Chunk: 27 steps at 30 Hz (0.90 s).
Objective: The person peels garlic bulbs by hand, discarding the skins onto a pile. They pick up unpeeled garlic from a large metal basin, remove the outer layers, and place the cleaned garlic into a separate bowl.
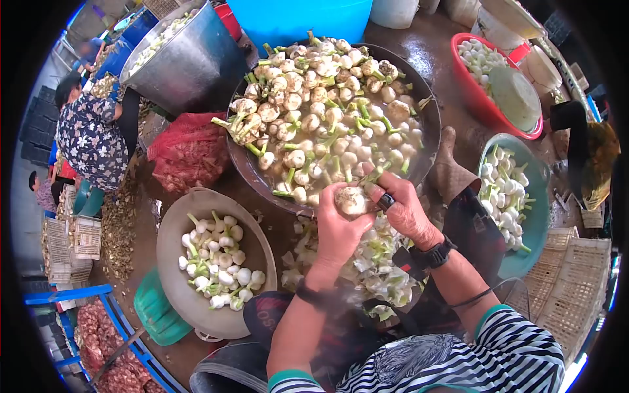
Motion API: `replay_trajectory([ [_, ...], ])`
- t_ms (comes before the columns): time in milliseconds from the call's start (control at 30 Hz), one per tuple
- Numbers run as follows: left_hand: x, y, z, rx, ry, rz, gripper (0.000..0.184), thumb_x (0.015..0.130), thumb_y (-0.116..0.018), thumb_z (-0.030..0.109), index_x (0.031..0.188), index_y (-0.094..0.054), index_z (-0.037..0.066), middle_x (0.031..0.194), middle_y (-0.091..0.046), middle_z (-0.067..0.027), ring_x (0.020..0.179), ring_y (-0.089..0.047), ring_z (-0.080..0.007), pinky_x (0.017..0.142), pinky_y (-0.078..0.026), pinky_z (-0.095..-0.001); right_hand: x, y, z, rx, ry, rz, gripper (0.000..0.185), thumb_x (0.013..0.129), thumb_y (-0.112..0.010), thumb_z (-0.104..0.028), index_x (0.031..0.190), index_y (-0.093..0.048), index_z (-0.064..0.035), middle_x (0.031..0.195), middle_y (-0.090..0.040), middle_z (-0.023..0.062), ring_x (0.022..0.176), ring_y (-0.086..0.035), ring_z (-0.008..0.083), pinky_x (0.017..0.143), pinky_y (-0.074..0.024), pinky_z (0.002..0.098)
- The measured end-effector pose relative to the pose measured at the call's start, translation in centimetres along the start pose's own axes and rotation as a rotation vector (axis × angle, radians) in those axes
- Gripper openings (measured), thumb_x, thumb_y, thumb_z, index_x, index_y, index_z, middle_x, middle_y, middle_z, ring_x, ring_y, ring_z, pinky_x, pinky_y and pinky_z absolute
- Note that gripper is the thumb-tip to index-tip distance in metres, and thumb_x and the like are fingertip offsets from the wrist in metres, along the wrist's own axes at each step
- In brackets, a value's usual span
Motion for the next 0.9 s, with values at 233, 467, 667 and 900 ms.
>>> replay_trajectory([
  [233,0.2,0.1,0.7,-0.549,0.295,-0.130,0.040,0.079,-0.058,0.028,0.111,-0.052,0.003,0.100,-0.059,-0.0096,0.081,-0.059,-0.0212,0.079,-0.050,-0.0406,-1.2,-0.1,-0.9,-0.002,0.053,0.132,0.023,0.088,-0.051,-0.009,0.105,-0.057,0.0056,0.086,-0.056,0.0045,0.076,-0.053,0.0105,0.065,-0.0435,0.0252],
  [467,0.1,0.7,-0.7,-0.938,0.525,-0.442,0.057,0.084,-0.045,0.055,0.108,-0.055,0.004,0.085,-0.062,-0.0124,0.066,-0.058,-0.0240,0.062,-0.050,-0.0380,-1.0,-2.0,1.3,0.976,-0.304,0.200,0.013,0.085,-0.057,-0.004,0.094,-0.061,0.0035,0.081,-0.061,0.0073,0.070,-0.059,0.0135,0.056,-0.0471,0.0254],
  [667,0.2,0.6,-1.1,-0.085,0.332,0.123,0.046,0.092,-0.045,0.045,0.112,-0.051,0.004,0.093,-0.063,-0.0095,0.075,-0.062,-0.0178,0.059,-0.054,-0.0324,-2.0,-0.2,1.1,0.284,-0.193,0.189,0.017,0.083,-0.057,-0.001,0.100,-0.061,0.0022,0.079,-0.061,0.0043,0.071,-0.056,0.0098,0.060,-0.0470,0.0249],
  [900,0.6,1.2,-2.1,-0.517,0.366,0.045,0.025,0.086,-0.061,0.015,0.107,-0.054,0.002,0.089,-0.060,-0.0062,0.069,-0.058,-0.0143,0.055,-0.046,-0.0252,-2.5,-2.4,4.6,1.008,-0.643,0.365,0.021,0.086,-0.051,-0.008,0.105,-0.055,0.0007,0.089,-0.061,0.0060,0.071,-0.059,0.0157,0.056,-0.0484,0.0280],
])
Point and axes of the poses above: each hand's wrist, its own x-axis towards the middle knuckle, its own y-axis out of the back of the hand, z = x × y, the point moved 3 cm from there along x, towards the middle knuckle
